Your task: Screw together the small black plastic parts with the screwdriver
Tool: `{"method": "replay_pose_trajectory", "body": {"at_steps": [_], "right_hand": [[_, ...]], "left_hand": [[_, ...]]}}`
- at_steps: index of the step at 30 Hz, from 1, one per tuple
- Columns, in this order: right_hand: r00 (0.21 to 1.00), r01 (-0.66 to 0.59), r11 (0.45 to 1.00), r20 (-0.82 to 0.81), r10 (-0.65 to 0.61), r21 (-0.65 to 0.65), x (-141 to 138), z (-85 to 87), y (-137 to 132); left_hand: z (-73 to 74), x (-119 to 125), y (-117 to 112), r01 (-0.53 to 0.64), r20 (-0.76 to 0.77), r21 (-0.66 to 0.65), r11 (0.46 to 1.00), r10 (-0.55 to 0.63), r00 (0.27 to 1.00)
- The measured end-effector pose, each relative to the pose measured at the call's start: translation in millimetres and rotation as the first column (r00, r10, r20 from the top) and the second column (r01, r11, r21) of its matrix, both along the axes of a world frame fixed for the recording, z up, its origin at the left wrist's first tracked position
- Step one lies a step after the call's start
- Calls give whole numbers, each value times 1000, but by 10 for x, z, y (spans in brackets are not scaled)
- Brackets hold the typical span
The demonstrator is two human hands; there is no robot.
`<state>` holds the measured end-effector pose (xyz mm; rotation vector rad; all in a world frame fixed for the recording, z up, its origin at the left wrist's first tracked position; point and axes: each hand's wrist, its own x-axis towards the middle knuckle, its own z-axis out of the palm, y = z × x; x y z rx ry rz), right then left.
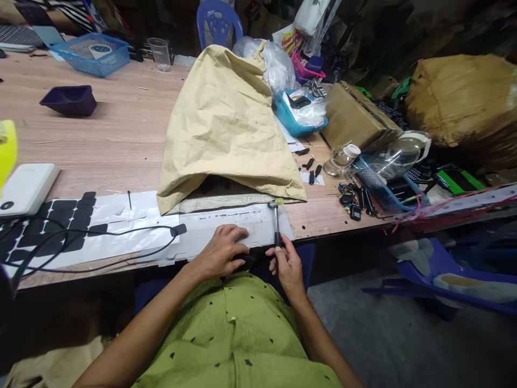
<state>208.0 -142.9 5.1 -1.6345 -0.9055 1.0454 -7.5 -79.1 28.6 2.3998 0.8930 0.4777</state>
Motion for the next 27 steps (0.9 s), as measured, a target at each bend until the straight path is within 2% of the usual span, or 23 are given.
{"method": "replay_pose_trajectory", "body": {"at_steps": [5, 7, 8, 9, 10, 12, 13, 15, 16, 18, 21, 24, 26, 27], "right_hand": [[1000, -16, 1000, 16, 16, 15, -1, -11, 3], [1000, -14, 1000, 18, 14, 14, -2, -22, 7], [1000, -12, 1000, 18, 12, 12, -2, -30, 9], [1000, -12, 1000, 16, 11, 12, -2, -39, 12], [1000, -11, 1000, 14, 11, 13, -2, -48, 14], [1000, -14, 1000, 9, 14, 19, 0, -65, 20], [1000, -15, 1000, 7, 15, 23, 0, -72, 23], [1000, -14, 1000, 4, 14, 26, -1, -81, 29], [1000, -12, 1000, 2, 12, 26, -3, -83, 31], [1000, -8, 1000, 0, 8, 23, -6, -86, 35], [1000, -5, 1000, -5, 5, 24, -10, -90, 37], [1000, -5, 999, -10, 5, 32, -11, -102, 35], [1000, 0, 999, -15, 1, 36, -14, -112, 31], [1000, 4, 999, -18, -3, 39, -17, -117, 29]], "left_hand": [[15, 48, -12, -15, 3, 8, 1000, 15, 1000], [53, 55, 98, -123, 59, -6, 992, 123, 991], [82, 53, 183, -221, 85, -16, 975, 221, 971], [117, 48, 285, -340, 106, -30, 940, 341, 934], [156, 41, 401, -471, 116, -43, 881, 472, 874], [240, 28, 649, -695, 96, -65, 716, 697, 710], [280, 25, 768, -770, 69, -60, 635, 773, 631], [349, 33, 970, -859, -29, -42, 510, 859, 511], [374, 44, 1047, -884, -90, -30, 466, 880, 467], [406, 75, 1151, -910, -203, -15, 415, 890, 409], [420, 96, 1204, -921, -285, -9, 390, 882, 376], [405, 33, 1158, -921, -293, -8, 389, 880, 374], [368, -41, 1066, -901, -241, -21, 434, 872, 426], [338, -75, 1000, -877, -191, -37, 479, 858, 476]]}}
